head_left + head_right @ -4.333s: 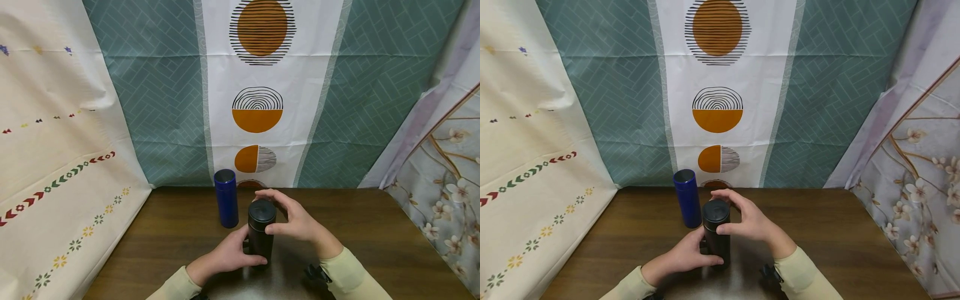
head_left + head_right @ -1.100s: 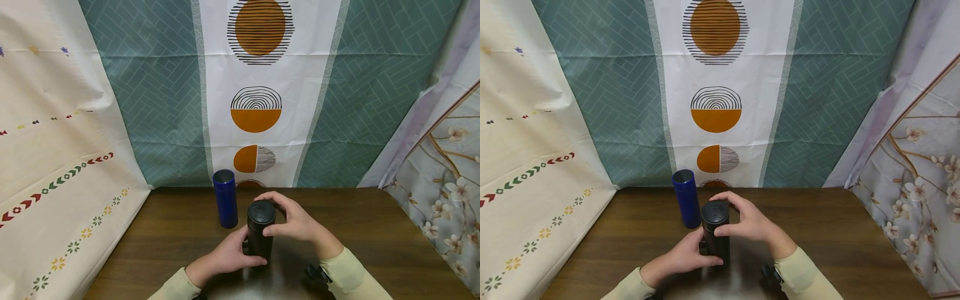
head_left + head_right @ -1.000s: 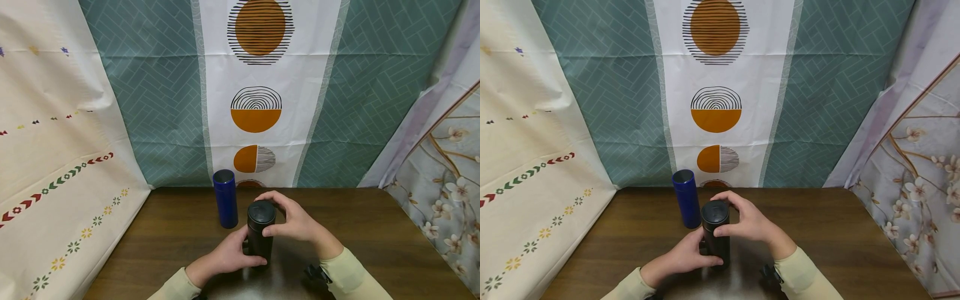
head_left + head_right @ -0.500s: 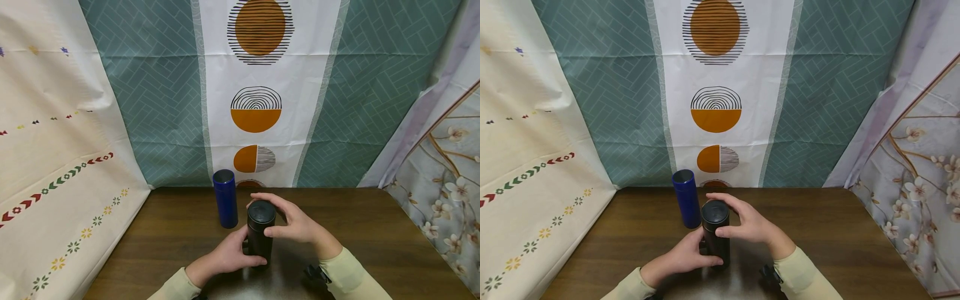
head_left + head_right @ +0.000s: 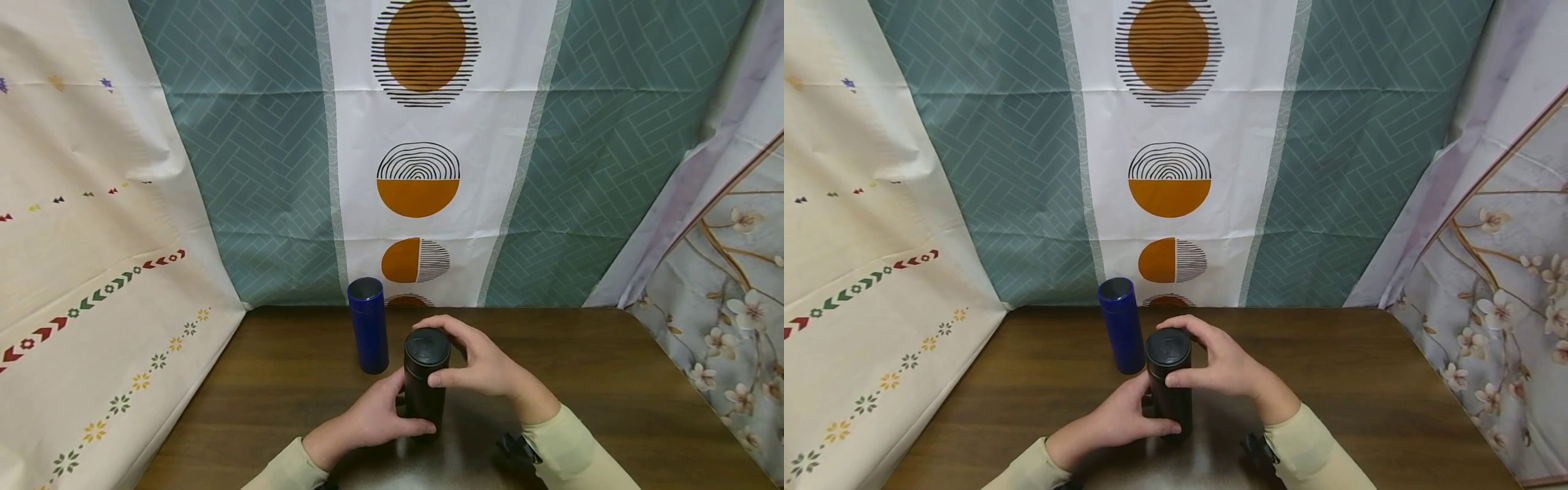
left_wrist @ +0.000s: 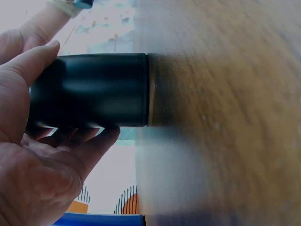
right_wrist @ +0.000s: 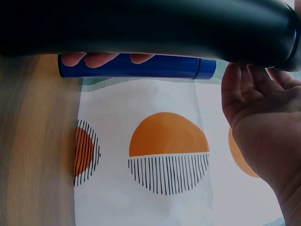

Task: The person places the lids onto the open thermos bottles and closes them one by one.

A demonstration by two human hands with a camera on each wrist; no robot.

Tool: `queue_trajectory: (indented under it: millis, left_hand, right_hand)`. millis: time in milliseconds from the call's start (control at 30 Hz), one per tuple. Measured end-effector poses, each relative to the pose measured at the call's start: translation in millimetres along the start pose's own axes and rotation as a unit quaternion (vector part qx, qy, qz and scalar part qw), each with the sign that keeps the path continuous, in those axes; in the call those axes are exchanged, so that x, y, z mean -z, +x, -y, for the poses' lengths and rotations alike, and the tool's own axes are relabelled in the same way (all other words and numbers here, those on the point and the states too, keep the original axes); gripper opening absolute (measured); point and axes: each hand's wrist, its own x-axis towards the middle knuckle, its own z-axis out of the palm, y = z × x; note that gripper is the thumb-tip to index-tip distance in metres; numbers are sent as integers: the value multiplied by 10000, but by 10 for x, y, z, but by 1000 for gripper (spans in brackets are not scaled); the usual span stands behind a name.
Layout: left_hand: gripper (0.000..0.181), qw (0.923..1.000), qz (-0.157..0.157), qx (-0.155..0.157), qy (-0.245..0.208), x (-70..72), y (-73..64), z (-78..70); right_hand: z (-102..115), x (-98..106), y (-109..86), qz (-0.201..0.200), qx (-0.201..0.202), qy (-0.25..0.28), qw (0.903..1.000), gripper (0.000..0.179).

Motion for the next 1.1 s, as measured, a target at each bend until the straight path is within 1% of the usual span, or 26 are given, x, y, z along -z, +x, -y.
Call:
queue_trajectory:
  millis: [167, 400, 600, 733, 867, 1000, 1100]
  left_hand:
    - [77, 10000, 14, -15, -20, -1, 0, 0]
    - [77, 10000, 44, -17, -35, 3, 1, 1]
    - [79, 10000, 9, -12, 8, 3, -2, 2]
    - [80, 10000, -8, -29, 26, 3, -6, 1]
    - [79, 10000, -21, -23, 19, 2, -2, 1]
    - [79, 10000, -14, -25, 9, 2, 0, 4]
    - [79, 10000, 7, -53, 8, 0, -1, 8]
  right_hand:
    - [-15, -11, 2, -95, -22, 29, 9999, 72]
    - [-42, -17, -2, -163, -53, -62, 9998, 75]
    - [-46, -11, -9, 21, 98, 91, 9999, 82]
    - [-34, -11, -5, 168, 297, 223, 9992, 79]
    - [-33, -8, -4, 235, 371, 239, 9987, 74]
    - [-43, -4, -5, 202, 350, 155, 9991, 69]
    - [-44, -3, -9, 76, 296, 3, 9995, 67]
